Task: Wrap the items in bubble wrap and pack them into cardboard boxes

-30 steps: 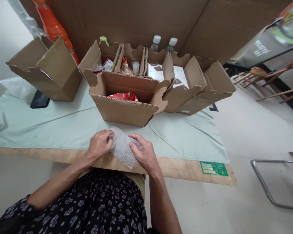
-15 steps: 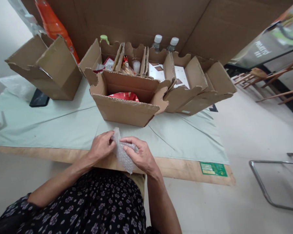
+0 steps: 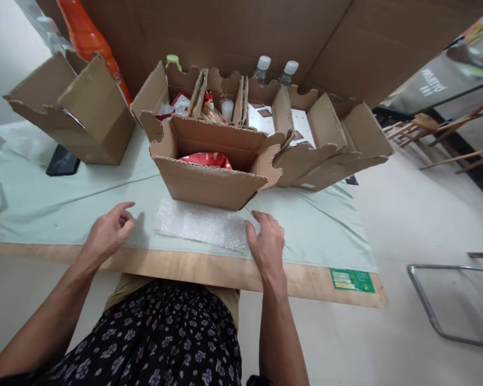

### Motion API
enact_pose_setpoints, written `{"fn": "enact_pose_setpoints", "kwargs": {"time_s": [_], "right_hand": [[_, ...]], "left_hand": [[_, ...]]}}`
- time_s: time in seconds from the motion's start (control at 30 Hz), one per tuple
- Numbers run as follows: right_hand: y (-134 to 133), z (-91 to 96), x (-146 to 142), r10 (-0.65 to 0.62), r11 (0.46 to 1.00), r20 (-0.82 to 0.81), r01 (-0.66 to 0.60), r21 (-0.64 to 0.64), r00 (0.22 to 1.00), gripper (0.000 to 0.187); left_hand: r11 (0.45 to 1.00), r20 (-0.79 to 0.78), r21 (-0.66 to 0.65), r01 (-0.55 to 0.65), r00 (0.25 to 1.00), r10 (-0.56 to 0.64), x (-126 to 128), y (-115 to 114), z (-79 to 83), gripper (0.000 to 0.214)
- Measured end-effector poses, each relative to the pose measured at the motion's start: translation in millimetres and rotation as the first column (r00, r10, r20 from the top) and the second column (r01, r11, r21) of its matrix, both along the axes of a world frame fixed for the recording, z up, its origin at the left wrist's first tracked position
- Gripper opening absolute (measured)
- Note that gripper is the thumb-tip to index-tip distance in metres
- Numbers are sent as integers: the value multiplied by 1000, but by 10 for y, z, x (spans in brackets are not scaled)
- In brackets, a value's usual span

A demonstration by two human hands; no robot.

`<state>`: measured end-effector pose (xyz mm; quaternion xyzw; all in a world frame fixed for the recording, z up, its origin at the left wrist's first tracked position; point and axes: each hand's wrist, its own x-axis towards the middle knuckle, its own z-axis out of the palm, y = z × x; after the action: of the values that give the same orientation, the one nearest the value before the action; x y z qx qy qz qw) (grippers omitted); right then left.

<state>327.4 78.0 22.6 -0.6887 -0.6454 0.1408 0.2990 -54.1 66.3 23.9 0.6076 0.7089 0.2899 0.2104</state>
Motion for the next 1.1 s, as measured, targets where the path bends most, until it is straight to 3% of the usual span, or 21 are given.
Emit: {"fn": "enact_pose_setpoints", "kwargs": {"time_s": [0.07, 0.17, 0.23, 0.3, 0.4, 0.53, 0.6, 0.67, 0.77, 0.9, 1.0, 1.1], "right_hand": [[-133, 32, -105, 12, 996, 58, -17, 85, 998, 30], [-178, 19, -527, 212, 966, 106, -225, 131, 972, 27], [-103, -70, -854, 385, 906, 179, -407, 111, 905, 28], [-27, -196, -1023, 475, 862, 257, -504, 58, 842, 31], [-90, -364, -763, 407, 898, 316, -438, 31, 857, 34], [-422, -428, 107, 101, 989, 355, -133, 69, 930, 40], [-497, -410, 373, -39, 994, 346, 1, 108, 937, 40], [-430, -397, 397, -89, 990, 302, 51, 130, 949, 36], [-140, -410, 122, -26, 996, 199, 8, 91, 980, 33], [41, -396, -233, 36, 998, 113, -43, 53, 993, 23], [-248, -305, -364, 82, 996, 50, -84, 35, 995, 24], [-682, -198, -610, 145, 986, -194, -158, -59, 970, 26]], "left_hand": [[987, -46, 153, 50, 998, -43, 81, -91, 55, 40], [908, -179, 277, 314, 945, -273, 404, -122, 88, 39], [831, -328, 224, 509, 842, -428, 632, -78, 7, 42], [806, -424, 85, 585, 753, -503, 763, -20, -148, 44], [801, -455, -55, 595, 700, -551, 746, 25, -382, 52], [772, -376, -49, 634, 704, -602, 582, 1, -473, 54], [819, -343, 28, 573, 775, -531, 517, 2, -439, 50], [903, -335, 131, 410, 875, -349, 473, 31, -400, 48], [970, -347, 178, 164, 933, -94, 474, 97, -376, 47], [989, -219, 112, 96, 973, -69, 563, 94, -365, 16], [992, -92, 95, 88, 993, -79, 486, -2, -250, 8], [995, -58, 82, 58, 997, -53, 230, -13, -50, 16]]}}
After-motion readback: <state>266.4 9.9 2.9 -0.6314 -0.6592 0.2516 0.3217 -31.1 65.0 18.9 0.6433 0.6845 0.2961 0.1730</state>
